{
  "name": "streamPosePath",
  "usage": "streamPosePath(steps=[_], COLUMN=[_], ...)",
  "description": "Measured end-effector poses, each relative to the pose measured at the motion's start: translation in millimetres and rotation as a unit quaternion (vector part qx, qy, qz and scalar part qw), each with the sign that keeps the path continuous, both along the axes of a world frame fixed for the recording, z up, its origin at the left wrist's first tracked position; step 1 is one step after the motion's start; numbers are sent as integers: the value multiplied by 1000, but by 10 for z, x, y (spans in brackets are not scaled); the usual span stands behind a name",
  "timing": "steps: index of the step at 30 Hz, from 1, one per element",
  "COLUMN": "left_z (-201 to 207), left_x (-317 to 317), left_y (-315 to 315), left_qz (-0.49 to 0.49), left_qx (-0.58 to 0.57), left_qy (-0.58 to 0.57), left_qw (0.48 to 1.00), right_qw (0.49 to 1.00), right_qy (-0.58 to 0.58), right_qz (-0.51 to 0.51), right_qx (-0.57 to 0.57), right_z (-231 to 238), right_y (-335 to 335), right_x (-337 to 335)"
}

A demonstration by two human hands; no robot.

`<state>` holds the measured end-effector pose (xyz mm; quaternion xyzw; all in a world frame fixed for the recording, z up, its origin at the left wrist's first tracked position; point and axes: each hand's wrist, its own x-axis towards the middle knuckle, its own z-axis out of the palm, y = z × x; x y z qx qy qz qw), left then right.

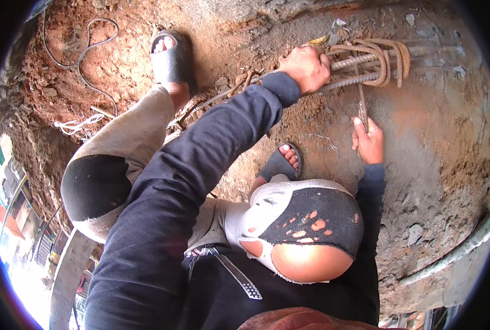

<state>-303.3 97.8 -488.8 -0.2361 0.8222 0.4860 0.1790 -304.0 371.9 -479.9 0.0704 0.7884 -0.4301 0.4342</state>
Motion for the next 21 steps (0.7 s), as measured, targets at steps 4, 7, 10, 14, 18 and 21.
streamPosePath(steps=[4,7,10,14,18,21], left_z=[-107,-124,-111,-94,-78,-96], left_x=[15,6,-9,8,-7,-9], left_y=[7,34,12,4,1,-5], left_qz=[2,-7,-7,-13,-10,-18], left_qx=[-33,-30,-29,-32,-31,-22], left_qy=[4,12,18,21,-3,3], left_qw=[999,999,999,999,999,1000], right_qw=[999,998,999,998,997,995], right_qy=[10,-13,19,44,15,69], right_qz=[3,-42,-31,-14,-50,-25], right_qx=[-31,-35,-37,-31,-52,-68], right_z=[65,169,73,-12,126,70], right_y=[-154,-148,-150,-108,-216,-301], right_x=[1,149,85,21,-22,-224])
